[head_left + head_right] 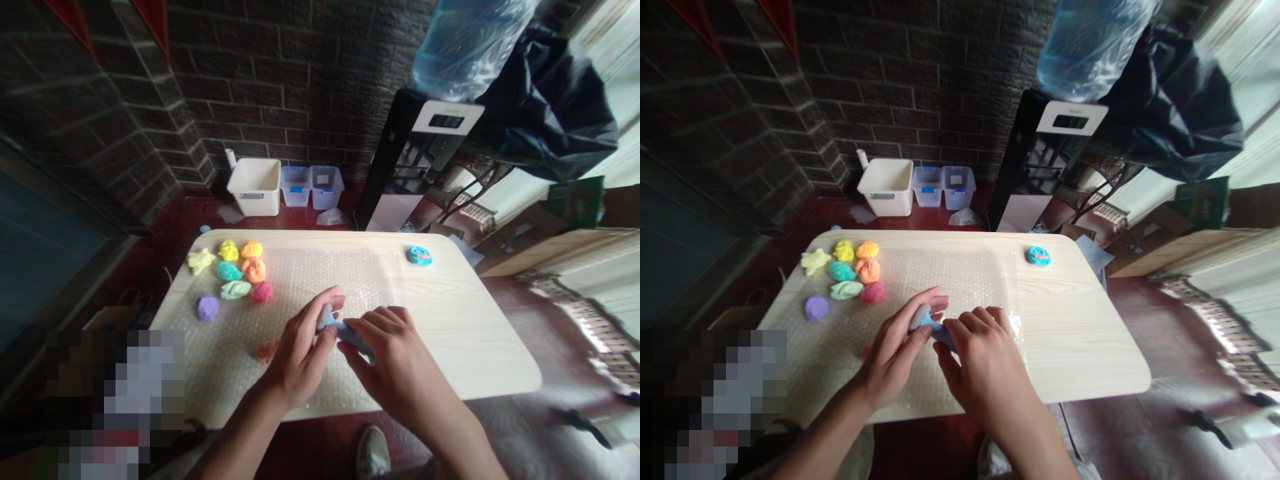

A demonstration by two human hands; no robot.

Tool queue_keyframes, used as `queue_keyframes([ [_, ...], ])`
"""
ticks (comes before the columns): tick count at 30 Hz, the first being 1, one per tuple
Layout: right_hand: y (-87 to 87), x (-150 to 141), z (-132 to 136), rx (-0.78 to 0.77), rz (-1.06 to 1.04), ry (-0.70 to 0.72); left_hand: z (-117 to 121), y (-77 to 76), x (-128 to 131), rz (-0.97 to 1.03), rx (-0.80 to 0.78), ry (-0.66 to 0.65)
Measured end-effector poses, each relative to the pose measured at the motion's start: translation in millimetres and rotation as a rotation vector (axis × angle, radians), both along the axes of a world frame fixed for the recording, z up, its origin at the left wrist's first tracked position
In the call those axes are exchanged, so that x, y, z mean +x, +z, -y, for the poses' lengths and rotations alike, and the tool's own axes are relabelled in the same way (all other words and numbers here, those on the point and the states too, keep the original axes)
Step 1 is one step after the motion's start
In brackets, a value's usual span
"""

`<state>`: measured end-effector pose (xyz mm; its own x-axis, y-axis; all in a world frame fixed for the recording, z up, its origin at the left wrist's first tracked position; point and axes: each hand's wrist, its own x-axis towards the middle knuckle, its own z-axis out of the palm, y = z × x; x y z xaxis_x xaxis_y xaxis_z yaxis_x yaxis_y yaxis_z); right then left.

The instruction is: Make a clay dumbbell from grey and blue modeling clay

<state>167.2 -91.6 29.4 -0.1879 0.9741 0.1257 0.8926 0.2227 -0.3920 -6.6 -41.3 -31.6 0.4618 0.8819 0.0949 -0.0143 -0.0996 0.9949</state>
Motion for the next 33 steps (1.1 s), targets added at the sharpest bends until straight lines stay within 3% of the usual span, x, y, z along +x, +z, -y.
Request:
queue_keyframes([
  [11,-5.3,-4.4,-3.0,-0.03,0.022,0.002,-0.6,4.5,-1.1,-0.018,0.044,0.027],
  [19,-10.1,-7.0,-4.5,-0.016,0.059,0.007,-1.0,2.6,-4.5,-0.038,0.173,-0.086],
  [33,-14.1,-7.2,-4.8,0.035,0.073,0.033,0.6,2.3,-3.4,-0.021,0.192,-0.122],
])
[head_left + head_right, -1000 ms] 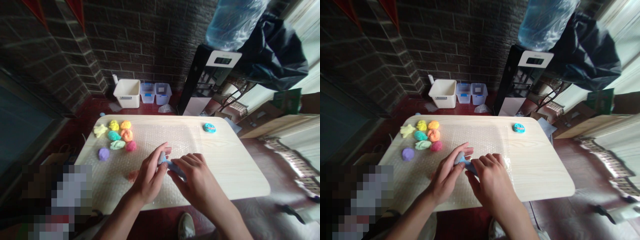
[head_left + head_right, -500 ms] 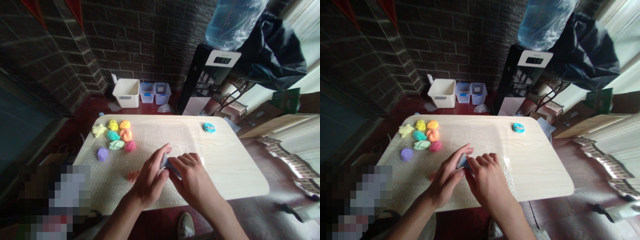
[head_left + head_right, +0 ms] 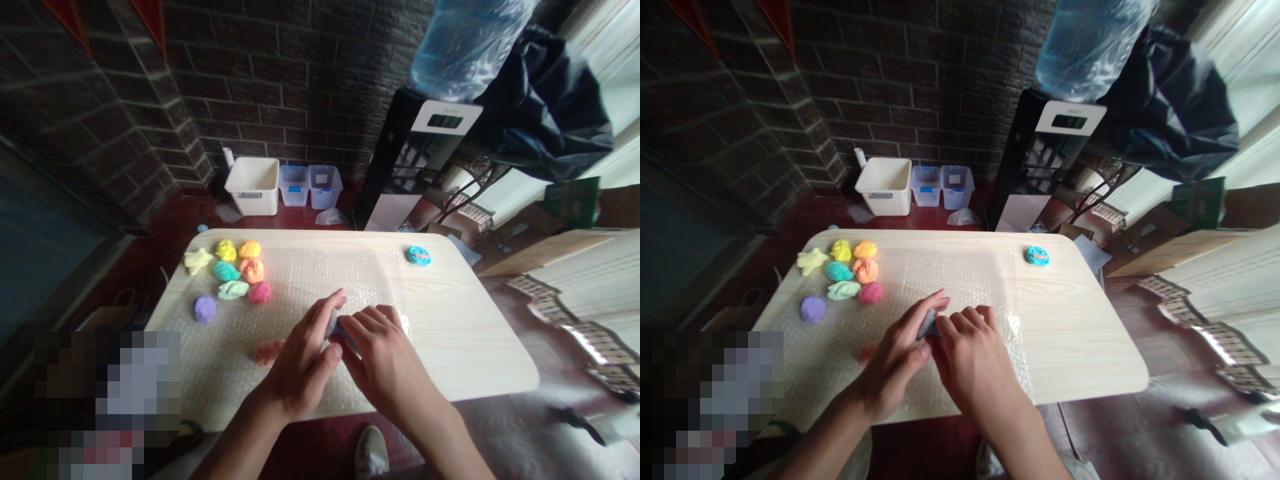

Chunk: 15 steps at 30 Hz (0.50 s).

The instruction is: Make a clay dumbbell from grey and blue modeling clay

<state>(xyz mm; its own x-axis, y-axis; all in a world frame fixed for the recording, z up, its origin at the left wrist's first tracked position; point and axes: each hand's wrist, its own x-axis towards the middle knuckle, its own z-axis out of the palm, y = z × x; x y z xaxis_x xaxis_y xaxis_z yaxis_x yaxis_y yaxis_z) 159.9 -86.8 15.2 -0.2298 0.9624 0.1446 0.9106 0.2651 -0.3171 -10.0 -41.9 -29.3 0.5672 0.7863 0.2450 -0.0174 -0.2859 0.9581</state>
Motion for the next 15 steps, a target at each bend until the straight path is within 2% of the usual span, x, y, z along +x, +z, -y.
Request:
queue_keyframes([
  [10,-1.6,0.6,-1.4,0.009,-0.011,-0.017,0.8,-1.3,2.2,-0.045,0.008,-0.009],
  [15,6.6,1.2,-1.2,-0.057,-0.24,-0.079,0.5,4.3,1.9,-0.005,0.007,0.015],
])
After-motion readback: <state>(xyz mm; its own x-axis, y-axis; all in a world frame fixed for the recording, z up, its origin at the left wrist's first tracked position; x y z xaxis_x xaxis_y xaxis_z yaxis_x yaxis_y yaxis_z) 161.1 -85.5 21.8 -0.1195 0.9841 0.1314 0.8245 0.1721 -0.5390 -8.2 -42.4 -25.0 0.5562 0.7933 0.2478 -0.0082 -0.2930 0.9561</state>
